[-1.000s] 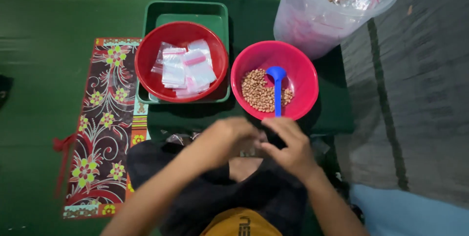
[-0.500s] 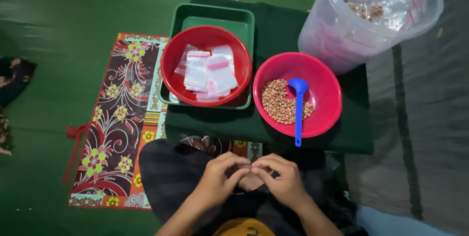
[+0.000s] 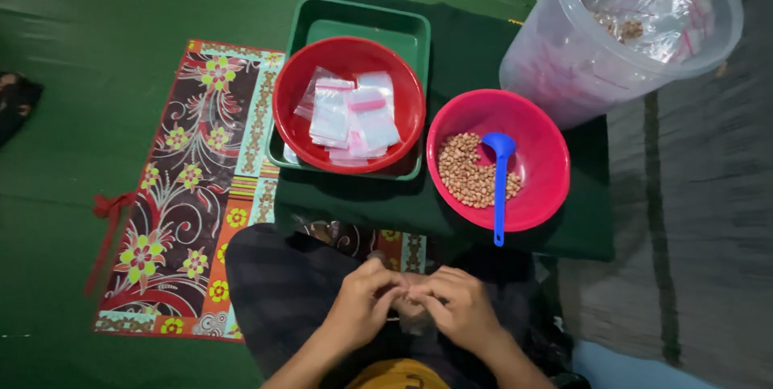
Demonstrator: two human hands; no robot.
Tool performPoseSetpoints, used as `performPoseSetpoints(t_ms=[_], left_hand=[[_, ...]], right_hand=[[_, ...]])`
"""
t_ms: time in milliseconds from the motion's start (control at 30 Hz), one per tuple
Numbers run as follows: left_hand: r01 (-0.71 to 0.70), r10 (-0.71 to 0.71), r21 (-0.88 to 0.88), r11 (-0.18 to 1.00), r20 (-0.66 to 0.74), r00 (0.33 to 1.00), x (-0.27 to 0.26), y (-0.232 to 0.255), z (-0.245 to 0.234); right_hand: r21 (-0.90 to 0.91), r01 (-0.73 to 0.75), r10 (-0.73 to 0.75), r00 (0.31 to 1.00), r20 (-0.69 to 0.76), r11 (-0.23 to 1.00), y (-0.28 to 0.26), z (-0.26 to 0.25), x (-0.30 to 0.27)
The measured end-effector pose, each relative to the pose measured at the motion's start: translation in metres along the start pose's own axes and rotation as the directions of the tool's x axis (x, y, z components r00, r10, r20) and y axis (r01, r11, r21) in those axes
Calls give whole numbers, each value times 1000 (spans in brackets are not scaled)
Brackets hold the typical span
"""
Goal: Packaging small beans into plastic zip-lock bags using a spoon and sealing them by hand.
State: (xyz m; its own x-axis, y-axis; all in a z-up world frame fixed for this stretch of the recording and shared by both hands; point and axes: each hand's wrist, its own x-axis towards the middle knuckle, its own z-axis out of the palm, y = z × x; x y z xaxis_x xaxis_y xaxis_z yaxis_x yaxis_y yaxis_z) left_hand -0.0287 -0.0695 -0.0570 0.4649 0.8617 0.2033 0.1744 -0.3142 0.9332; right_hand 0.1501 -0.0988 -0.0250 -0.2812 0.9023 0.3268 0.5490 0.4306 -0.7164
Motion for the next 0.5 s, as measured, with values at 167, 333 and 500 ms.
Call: performPoseSetpoints(t_ms=[167,333,500], left_hand=[[147,-146,-138,979,18,989,2,3,0],[244,-238,-72,967,91,967,0,5,-11],[292,-290,8,956,157,944,-11,-5,-11]], right_hand=[[92,-424,420,906,62,901,-6,-41,28],[357,-526,631,702,-331,772,37,-115,69],[766,80,647,483,-589,638,39,-183,115]])
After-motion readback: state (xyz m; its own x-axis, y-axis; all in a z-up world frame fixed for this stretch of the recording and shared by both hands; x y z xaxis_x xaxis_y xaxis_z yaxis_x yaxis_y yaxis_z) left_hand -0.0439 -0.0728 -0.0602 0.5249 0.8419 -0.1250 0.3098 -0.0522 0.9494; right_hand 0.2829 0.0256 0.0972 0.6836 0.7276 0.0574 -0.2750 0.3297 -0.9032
